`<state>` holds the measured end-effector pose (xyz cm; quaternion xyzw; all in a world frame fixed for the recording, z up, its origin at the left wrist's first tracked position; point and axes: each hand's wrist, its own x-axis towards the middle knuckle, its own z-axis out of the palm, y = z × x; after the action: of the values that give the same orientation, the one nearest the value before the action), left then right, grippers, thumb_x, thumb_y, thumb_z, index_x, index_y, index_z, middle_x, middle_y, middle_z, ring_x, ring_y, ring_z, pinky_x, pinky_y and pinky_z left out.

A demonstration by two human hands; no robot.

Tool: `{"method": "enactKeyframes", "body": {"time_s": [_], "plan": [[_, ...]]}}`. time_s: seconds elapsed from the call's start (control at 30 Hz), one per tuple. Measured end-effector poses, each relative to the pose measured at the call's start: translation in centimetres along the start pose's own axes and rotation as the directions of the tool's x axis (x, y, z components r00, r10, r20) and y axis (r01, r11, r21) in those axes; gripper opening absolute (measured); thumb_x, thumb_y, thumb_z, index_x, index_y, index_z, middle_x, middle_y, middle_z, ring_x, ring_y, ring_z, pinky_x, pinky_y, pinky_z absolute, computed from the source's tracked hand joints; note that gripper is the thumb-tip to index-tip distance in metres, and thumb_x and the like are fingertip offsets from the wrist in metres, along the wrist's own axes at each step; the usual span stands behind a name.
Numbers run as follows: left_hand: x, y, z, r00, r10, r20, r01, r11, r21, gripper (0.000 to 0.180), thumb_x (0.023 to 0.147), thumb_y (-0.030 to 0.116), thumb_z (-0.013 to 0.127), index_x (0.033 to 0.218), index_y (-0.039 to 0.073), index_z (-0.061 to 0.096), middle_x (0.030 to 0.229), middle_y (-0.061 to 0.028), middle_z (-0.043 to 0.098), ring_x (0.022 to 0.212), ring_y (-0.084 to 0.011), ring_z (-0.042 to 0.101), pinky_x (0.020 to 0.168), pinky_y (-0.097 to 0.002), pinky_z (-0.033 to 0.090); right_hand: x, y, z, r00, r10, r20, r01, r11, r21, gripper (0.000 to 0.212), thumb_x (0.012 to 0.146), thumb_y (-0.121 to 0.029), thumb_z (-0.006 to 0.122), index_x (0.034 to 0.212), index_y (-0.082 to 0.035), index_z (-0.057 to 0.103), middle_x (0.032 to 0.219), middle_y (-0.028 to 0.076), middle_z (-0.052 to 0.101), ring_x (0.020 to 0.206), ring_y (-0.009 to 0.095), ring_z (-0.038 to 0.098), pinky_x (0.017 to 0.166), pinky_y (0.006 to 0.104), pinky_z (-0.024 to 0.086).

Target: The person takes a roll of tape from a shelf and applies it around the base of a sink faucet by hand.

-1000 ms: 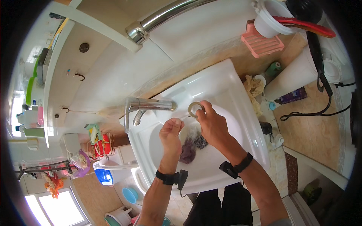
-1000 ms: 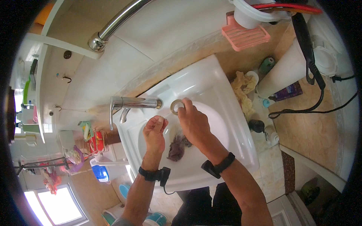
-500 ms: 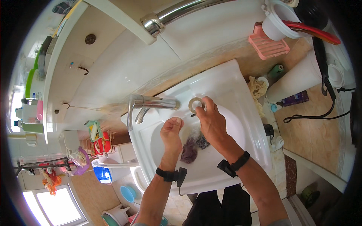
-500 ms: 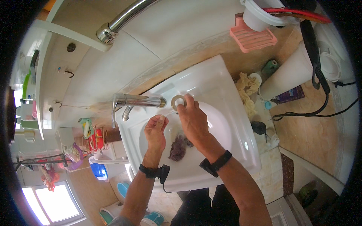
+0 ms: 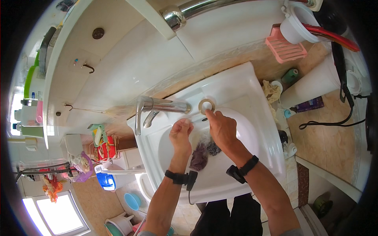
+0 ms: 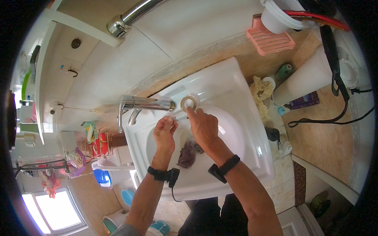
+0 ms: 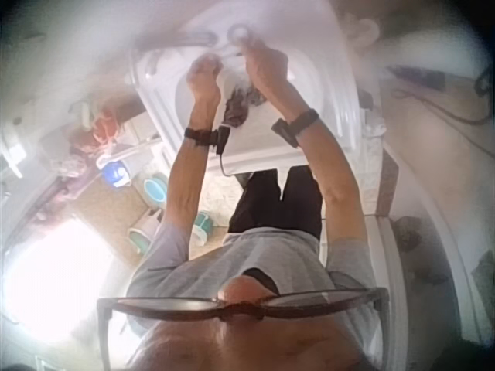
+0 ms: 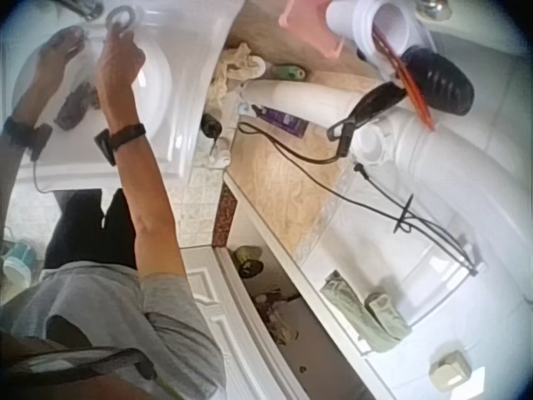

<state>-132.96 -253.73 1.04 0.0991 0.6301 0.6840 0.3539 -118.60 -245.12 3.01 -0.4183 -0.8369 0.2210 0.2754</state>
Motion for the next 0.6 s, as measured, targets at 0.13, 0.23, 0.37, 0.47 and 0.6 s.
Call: {"method": "enactKeyframes", "body": {"time_s": [0.13, 0.23, 0.37, 0.47, 0.6], "plan": [[0.3, -0.2, -0.5, 1.000, -0.014, 0.018, 0.014, 1.000, -0.015, 0.014, 0.094, 0.010, 0.072, 0.104, 0.002, 0.067, 0.092, -0.0026, 0.068, 0.081, -0.0111, 0.064, 0.078, -0.0272, 0.055, 0.2, 0.1, 0.5, 0.999, -0.028, -0.023, 0.029, 0.999, 0.033, 0.015, 0.086, -0.008, 0.064, 0.101, -0.008, 0.062, 0.074, 0.010, 0.063, 0.063, 0.031, 0.067, 0.053, 0.0402, 0.053], [0.3, -0.1, -0.3, 1.000, 0.007, -0.017, -0.007, 1.000, 0.026, 0.016, 0.093, 0.004, 0.068, 0.108, 0.002, 0.065, 0.097, -0.0031, 0.069, 0.083, -0.0117, 0.064, 0.079, -0.0275, 0.055, 0.3, 0.1, 0.4, 0.998, -0.036, -0.042, 0.038, 0.997, 0.061, 0.015, 0.085, -0.007, 0.064, 0.100, -0.009, 0.061, 0.075, 0.010, 0.063, 0.064, 0.031, 0.067, 0.054, 0.0405, 0.054], [0.3, 0.3, -0.5, 0.999, 0.025, 0.032, -0.026, 0.999, 0.038, 0.025, 0.091, -0.004, 0.063, 0.115, 0.001, 0.064, 0.102, -0.0039, 0.069, 0.087, -0.0125, 0.064, 0.080, -0.0281, 0.055, 0.4, 0.1, 0.6, 0.999, -0.036, -0.041, 0.039, 0.997, 0.061, 0.018, 0.084, -0.006, 0.065, 0.101, -0.009, 0.061, 0.075, 0.010, 0.063, 0.065, 0.031, 0.067, 0.055, 0.0409, 0.054], [0.0, 0.3, -0.8, 0.993, 0.057, 0.103, -0.073, 0.986, 0.153, 0.034, 0.088, -0.007, 0.062, 0.121, 0.002, 0.063, 0.103, -0.0041, 0.068, 0.091, -0.0145, 0.065, 0.083, -0.0304, 0.056, 0.6, -0.1, 0.8, 0.998, -0.035, -0.049, 0.038, 0.997, 0.065, 0.021, 0.082, -0.005, 0.065, 0.102, -0.008, 0.060, 0.076, 0.010, 0.063, 0.066, 0.032, 0.067, 0.056, 0.0414, 0.054], [-1.7, 0.0, 1.0, 0.968, 0.167, 0.189, -0.234, 0.871, 0.432, 0.031, 0.090, 0.001, 0.068, 0.120, 0.001, 0.063, 0.104, -0.0046, 0.068, 0.090, -0.0140, 0.063, 0.081, -0.0276, 0.054, 0.5, -0.1, 0.9, 0.999, -0.026, -0.032, 0.029, 0.997, 0.068, 0.027, 0.081, -0.005, 0.067, 0.106, -0.009, 0.059, 0.077, 0.010, 0.063, 0.066, 0.032, 0.067, 0.056, 0.0421, 0.054]]}}
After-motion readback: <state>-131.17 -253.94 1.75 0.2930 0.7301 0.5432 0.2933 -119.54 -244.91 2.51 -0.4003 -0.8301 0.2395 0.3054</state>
